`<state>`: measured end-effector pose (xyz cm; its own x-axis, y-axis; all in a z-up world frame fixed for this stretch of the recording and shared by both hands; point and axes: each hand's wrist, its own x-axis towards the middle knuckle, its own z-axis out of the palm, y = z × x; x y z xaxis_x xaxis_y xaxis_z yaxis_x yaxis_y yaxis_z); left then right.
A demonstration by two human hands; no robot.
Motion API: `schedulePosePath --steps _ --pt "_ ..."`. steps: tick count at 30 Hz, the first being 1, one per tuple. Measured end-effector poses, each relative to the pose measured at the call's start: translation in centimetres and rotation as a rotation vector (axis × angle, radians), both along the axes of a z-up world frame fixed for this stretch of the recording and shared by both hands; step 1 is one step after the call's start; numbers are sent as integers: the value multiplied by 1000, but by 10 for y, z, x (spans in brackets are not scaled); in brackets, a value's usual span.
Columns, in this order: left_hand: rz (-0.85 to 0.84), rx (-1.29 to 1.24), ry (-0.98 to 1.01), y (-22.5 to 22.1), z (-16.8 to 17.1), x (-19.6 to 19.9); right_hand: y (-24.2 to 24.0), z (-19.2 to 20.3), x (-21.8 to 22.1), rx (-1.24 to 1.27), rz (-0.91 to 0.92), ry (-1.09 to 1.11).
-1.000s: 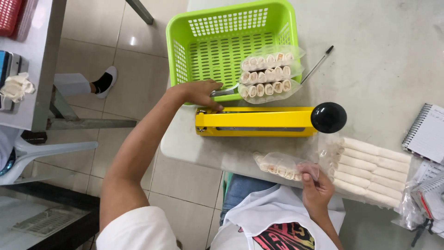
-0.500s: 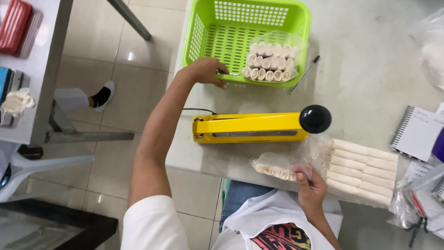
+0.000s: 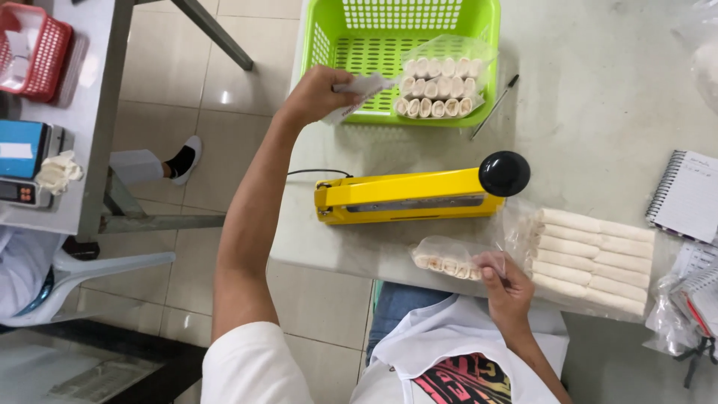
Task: Sealing plastic bags of food sticks using a manual heat sealer and placing them in a basket.
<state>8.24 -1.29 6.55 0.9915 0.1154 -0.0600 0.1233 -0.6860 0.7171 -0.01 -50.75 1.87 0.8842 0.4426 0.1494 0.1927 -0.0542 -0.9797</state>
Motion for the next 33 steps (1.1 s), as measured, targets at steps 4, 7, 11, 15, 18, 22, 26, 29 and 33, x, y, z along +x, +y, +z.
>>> schedulePosePath --steps 4,7,11,15,18,22,26,29,33 --pt "196 -174 -44 -18 50 -43 -2 -10 1 31 7 29" --pt "304 -205 -184 -22 49 -113 -7 -26 -2 39 -27 21" --pt "642 -191 -288 -33 -54 -223 -13 -53 2 87 -34 -20" --pt "1229 -714 -177 -99 -103 -254 -11 -58 5 166 -45 -24" --pt "1490 -988 -332 -115 -146 -255 -13 -67 6 211 -72 -9" --pt "1562 -1189 -543 -126 -159 -243 -10 -70 3 238 -96 -24" --pt "1644 -1265 -862 -126 -170 -227 -10 -66 2 246 -97 -4" --pt "1682 -1265 -834 -137 -160 -219 -4 -55 1 257 -78 -3" --pt "1629 -993 -489 -135 -173 -238 -4 -52 0 264 -71 1"
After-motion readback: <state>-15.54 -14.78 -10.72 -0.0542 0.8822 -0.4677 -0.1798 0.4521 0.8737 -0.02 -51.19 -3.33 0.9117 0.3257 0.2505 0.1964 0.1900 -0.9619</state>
